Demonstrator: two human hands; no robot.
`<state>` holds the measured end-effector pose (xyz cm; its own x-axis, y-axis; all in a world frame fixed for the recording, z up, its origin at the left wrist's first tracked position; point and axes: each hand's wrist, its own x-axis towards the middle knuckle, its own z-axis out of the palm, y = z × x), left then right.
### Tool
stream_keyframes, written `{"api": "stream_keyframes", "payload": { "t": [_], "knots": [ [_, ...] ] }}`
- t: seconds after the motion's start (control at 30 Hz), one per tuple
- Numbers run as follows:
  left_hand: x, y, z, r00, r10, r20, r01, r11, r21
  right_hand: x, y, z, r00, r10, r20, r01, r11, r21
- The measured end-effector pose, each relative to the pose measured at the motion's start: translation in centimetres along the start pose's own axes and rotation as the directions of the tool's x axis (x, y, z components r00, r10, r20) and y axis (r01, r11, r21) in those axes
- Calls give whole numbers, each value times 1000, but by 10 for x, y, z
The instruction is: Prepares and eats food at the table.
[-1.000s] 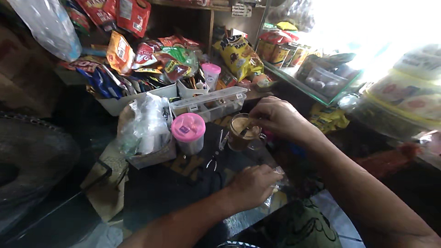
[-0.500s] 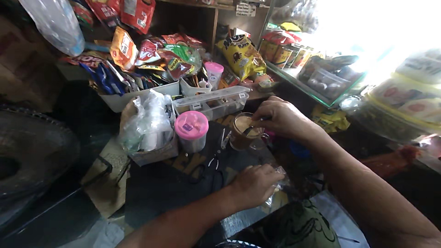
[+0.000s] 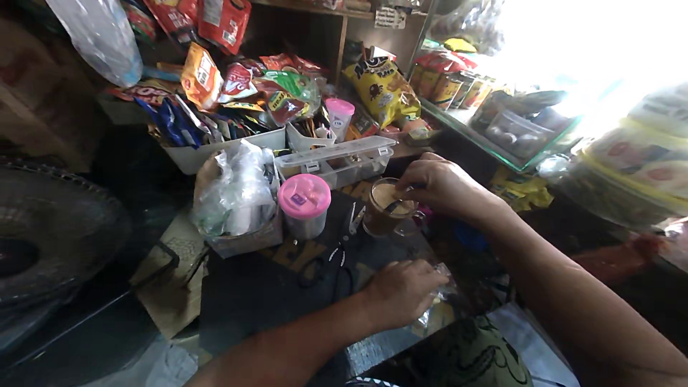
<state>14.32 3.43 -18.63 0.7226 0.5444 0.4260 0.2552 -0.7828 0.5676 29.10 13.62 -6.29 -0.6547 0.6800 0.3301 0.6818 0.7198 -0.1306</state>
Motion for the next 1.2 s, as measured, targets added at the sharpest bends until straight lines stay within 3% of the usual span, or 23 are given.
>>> {"api": "stream_keyframes", "payload": {
  "t": [1.2],
  "knots": [
    [0,-1,3,1000,6,1,-6,1000,4,0,1,0,1000,8,23,-9,999,35]
  ]
}}
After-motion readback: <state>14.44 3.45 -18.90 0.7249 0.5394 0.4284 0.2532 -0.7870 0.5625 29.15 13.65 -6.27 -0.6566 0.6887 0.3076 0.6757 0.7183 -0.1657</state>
